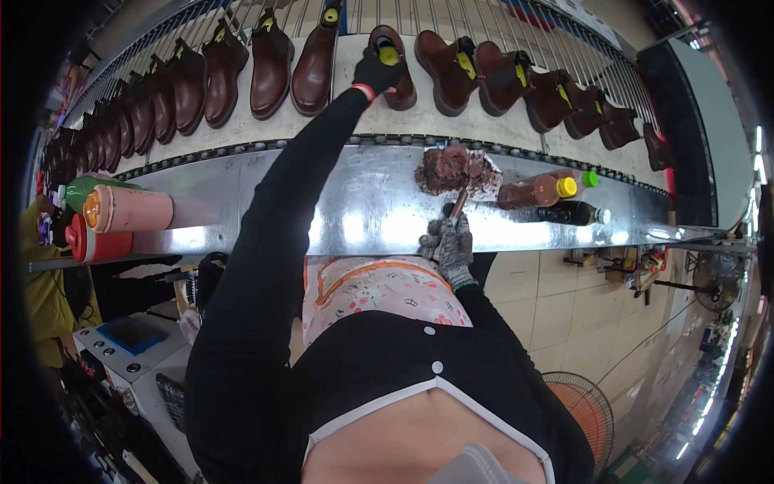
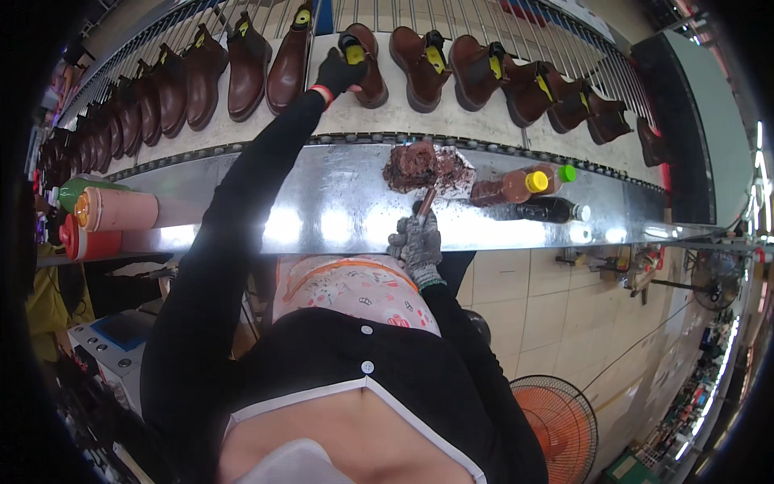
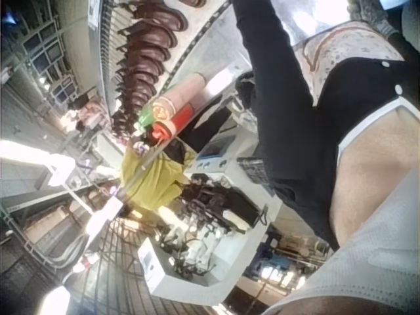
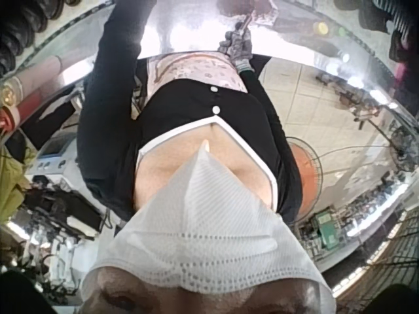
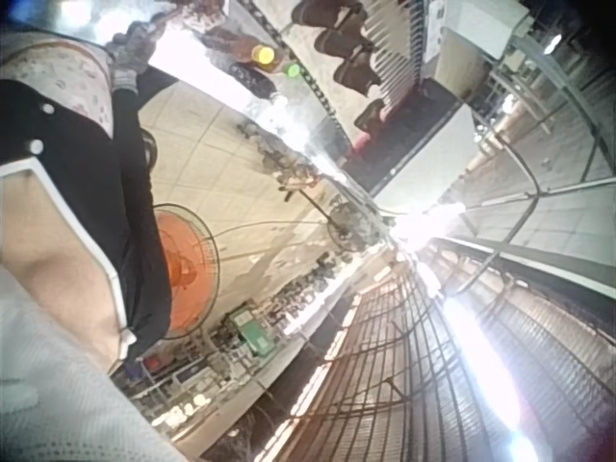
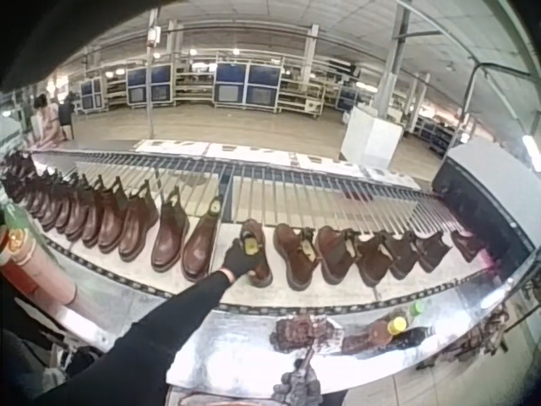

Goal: The person repeatedly takes boots from a conveyor track, applies adhesive along the edges and seams of each boot using an applicator tool, and returns them to the conveyor track.

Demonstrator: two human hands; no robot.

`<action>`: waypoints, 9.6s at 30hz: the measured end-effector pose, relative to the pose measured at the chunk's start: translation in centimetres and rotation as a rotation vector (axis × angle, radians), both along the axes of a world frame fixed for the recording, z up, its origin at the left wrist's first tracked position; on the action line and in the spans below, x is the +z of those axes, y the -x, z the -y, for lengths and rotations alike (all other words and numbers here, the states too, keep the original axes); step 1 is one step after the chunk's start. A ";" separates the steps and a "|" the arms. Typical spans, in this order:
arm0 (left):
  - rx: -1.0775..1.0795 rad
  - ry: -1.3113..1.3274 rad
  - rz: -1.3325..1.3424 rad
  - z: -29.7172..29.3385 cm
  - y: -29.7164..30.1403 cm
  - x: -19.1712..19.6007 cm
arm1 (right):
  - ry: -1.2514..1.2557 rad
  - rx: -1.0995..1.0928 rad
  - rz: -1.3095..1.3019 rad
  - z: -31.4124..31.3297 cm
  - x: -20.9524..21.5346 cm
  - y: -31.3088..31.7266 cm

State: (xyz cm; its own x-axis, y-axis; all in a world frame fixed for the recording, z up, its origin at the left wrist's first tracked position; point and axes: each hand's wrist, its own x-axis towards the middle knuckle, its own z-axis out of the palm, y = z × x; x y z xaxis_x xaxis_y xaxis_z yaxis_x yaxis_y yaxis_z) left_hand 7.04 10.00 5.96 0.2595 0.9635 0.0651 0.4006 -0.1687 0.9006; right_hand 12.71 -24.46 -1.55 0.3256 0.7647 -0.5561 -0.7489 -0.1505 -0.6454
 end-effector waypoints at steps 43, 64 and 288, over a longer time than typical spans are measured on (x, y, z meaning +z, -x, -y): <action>0.130 -0.115 -0.246 8.9 20.3 -1.2 | 0.059 -0.020 -0.120 0.0 -1.1 -0.6; -0.147 -0.008 0.146 6.6 2.2 -11.1 | 0.067 -0.005 0.035 -0.3 -0.2 0.6; 0.366 -0.490 -0.044 3.5 20.1 -3.2 | 0.019 0.125 -0.121 -1.5 6.9 -0.5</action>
State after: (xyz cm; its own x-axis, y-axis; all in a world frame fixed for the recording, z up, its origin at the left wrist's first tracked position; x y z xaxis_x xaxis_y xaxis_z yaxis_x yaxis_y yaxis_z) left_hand -13.01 6.54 2.76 -0.0698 0.8512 0.5203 0.5455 -0.4041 0.7343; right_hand 13.19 -22.92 5.31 0.1586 0.7841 -0.6000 -0.7956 -0.2583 -0.5480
